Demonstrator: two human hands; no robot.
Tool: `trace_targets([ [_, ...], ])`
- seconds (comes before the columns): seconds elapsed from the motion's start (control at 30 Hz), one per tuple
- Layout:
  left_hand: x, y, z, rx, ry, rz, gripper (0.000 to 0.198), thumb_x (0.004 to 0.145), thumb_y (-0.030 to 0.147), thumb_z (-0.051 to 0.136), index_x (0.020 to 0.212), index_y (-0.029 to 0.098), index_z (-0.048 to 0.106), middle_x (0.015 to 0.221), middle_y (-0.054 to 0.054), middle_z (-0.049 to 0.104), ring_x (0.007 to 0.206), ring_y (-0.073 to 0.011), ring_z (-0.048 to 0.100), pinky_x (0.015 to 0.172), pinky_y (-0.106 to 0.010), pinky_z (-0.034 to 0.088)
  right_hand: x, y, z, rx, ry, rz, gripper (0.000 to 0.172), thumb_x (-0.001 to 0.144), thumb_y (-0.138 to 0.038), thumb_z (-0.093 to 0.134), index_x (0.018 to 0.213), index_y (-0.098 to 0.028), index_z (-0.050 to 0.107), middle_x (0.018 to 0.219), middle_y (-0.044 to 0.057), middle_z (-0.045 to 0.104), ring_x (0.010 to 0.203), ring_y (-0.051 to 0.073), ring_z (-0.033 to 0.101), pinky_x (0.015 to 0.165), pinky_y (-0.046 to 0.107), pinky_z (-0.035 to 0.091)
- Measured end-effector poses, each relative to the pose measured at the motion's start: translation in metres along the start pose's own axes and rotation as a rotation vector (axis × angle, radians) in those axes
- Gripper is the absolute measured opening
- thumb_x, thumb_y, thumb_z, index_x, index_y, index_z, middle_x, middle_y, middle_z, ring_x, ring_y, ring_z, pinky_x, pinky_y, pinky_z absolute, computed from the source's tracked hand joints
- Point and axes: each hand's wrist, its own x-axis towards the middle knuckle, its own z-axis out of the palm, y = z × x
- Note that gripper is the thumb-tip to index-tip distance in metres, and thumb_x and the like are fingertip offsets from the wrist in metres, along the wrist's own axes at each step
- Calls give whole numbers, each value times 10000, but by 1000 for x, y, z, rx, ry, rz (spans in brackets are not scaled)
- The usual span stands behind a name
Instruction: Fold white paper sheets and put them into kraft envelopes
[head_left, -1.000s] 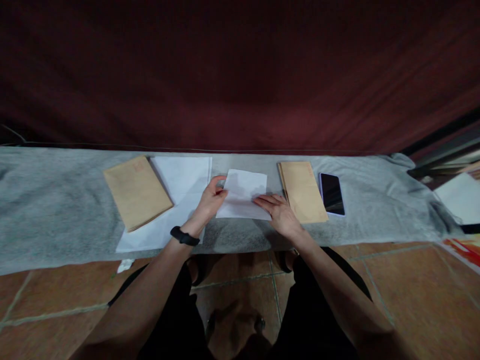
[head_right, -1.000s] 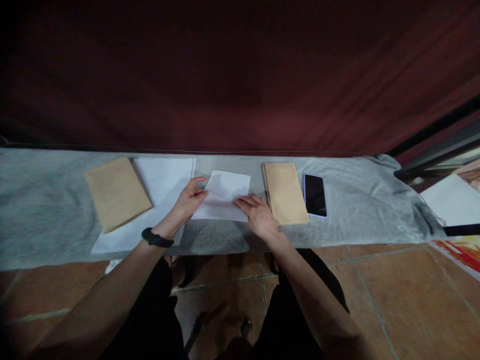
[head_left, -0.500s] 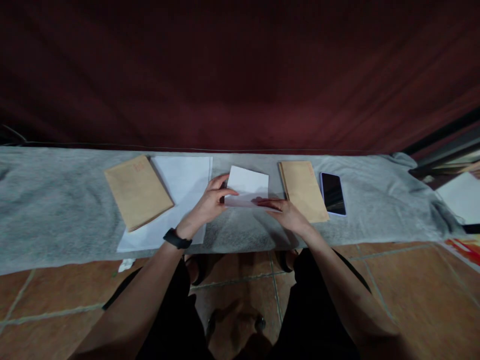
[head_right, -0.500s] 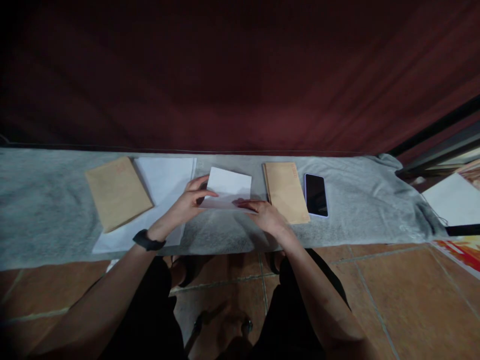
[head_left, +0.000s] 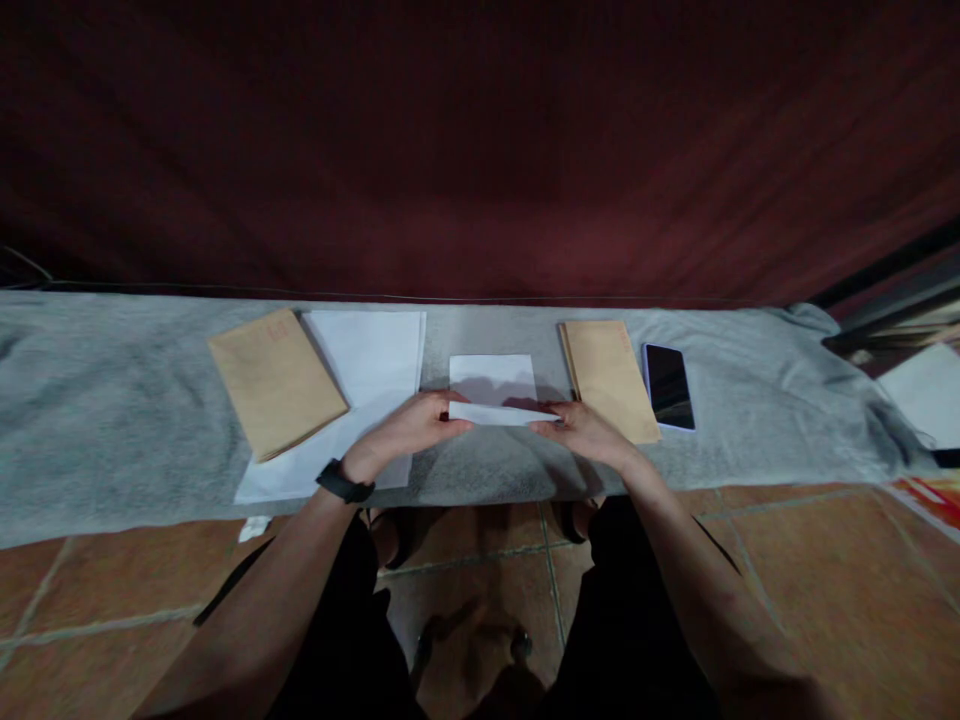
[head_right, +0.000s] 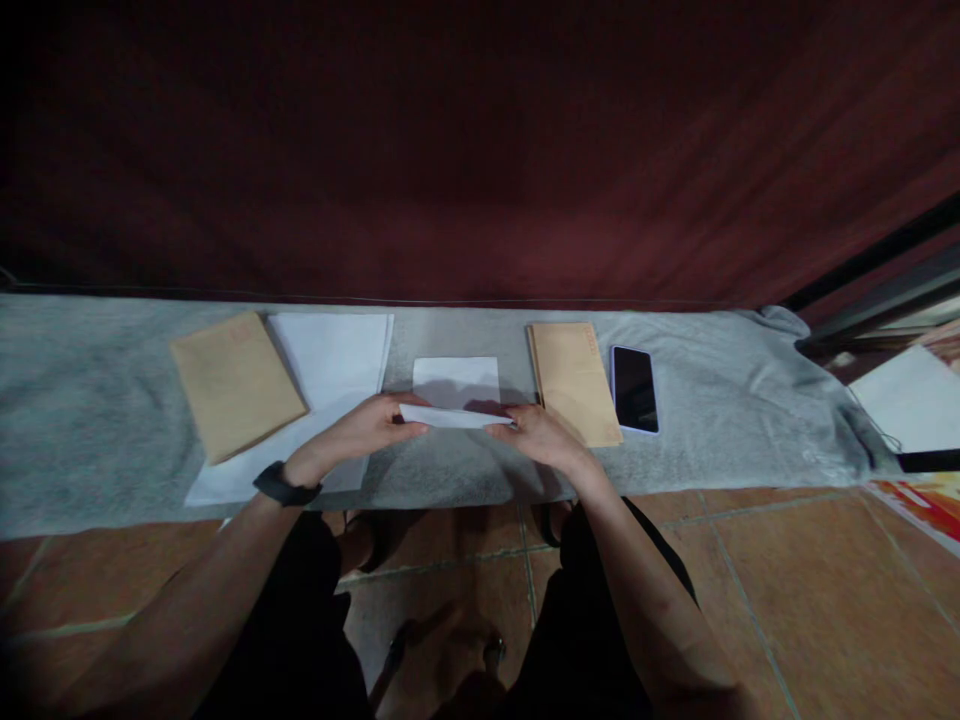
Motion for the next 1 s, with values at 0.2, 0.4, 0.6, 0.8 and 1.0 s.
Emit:
trace_targets([
  [0.2, 9, -5, 7, -126, 202, -212, 296, 815, 452, 676, 654, 205, 697, 591, 19, 577, 534, -132, 478, 474, -236, 342, 13, 11, 13, -89, 55, 144, 306, 906, -475, 588, 764, -227, 699, 563, -22, 627, 552, 170, 612, 508, 250, 429],
  [0.4, 17, -3, 7, -294, 256, -278, 419, 790, 592, 673, 678, 187, 674, 601, 24, 558, 560, -122, 448, 490, -229, 323, 24, 13, 26, -50, 226, 122, 149, 898, -392, 557, 940, -264, 622, 707, -32, 657, 654, 159, 609, 619, 249, 445],
  [0.6, 18, 2, 7, -250, 293, -350, 447, 812, 609, 615, 619, 207, 603, 548, 41, 475, 533, -124, 409, 519, -253, 296, 27, 8, 26, -230, 216, 194, 189, 932, -406, 500, 877, -254, 598, 664, -32, 600, 630, 167, 576, 594, 248, 398],
  [0.8, 20, 3, 10, 78, 304, -383, 318, 783, 399, 623, 541, 227, 511, 505, 45, 415, 508, -131, 387, 523, -277, 238, 28, 0, 31, -455, 139, 216, 153, 928, -315, 530, 878, -262, 665, 665, 16, 663, 603, 190, 596, 575, 274, 385],
  [1.0, 16, 0, 6, 63, 137, -362, 66, 691, 278, 632, 712, 217, 650, 600, 34, 561, 564, -145, 489, 533, -257, 321, 26, -6, 25, -447, -29, 214, 175, 933, -283, 530, 896, -231, 693, 802, 16, 739, 720, 177, 660, 625, 244, 417],
])
